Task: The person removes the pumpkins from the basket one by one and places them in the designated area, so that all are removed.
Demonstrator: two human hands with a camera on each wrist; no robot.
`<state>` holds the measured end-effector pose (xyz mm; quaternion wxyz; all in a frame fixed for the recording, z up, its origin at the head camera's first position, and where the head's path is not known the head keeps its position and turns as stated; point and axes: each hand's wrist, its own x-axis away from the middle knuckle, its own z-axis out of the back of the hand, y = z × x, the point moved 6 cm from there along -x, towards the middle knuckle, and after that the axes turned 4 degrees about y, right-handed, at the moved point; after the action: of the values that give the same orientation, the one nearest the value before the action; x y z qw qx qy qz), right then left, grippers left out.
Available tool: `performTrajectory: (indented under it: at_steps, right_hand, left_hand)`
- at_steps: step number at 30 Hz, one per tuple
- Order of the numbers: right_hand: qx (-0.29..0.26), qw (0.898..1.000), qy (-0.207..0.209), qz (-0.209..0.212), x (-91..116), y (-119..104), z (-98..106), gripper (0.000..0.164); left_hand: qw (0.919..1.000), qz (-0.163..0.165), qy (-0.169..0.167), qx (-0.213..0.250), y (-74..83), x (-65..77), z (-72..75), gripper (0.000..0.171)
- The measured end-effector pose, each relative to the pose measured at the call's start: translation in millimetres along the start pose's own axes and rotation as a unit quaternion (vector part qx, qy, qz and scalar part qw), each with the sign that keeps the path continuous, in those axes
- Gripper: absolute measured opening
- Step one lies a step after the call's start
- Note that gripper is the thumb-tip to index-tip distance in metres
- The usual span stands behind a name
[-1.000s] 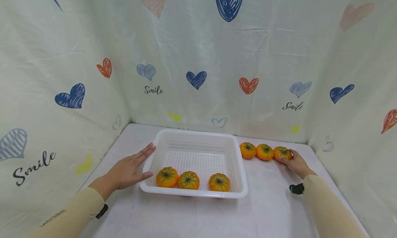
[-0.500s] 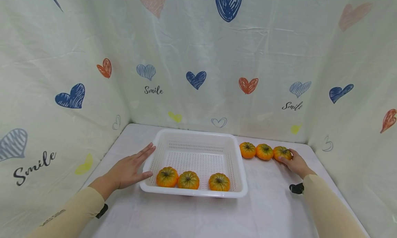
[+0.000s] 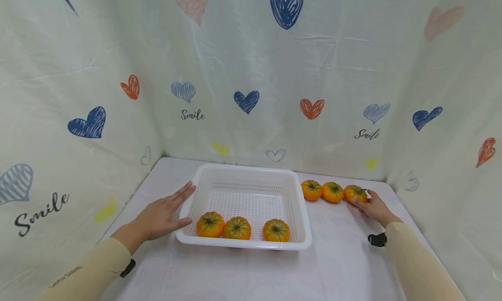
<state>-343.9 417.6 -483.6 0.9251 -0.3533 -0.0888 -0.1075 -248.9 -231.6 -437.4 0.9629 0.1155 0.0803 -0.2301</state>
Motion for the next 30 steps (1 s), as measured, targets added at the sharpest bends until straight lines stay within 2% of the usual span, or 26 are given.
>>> performTrajectory:
  at_steps: [8, 12, 18, 24, 30]
  right_hand:
    - [-0.015, 1.000, -0.006, -0.016, 2.8, 5.0, 1.8, 0.109]
    - [-0.016, 1.000, -0.004, 0.007, 5.4, 1.0, 7.1, 0.107]
    - [0.005, 0.999, 0.029, 0.039, 13.7, -9.2, 26.5, 0.102]
    - [0.019, 0.994, 0.068, 0.082, 22.5, -43.4, 45.0, 0.104]
    - [0.001, 0.989, 0.064, 0.136, 30.2, -95.0, 50.8, 0.103]
  left_hand:
    - [1.0000, -0.004, 0.001, 0.002, -1.3, 0.3, -0.7, 0.085]
    - [1.0000, -0.005, 0.005, 0.005, -2.7, 1.9, 0.3, 0.085]
    - [0.9999, -0.007, 0.007, 0.010, -1.6, 1.8, 1.2, 0.084]
    - [0.9999, -0.004, 0.007, 0.010, -2.3, 0.8, -0.7, 0.085]
    - [0.9998, -0.008, 0.013, 0.009, -3.1, 0.2, -2.0, 0.085]
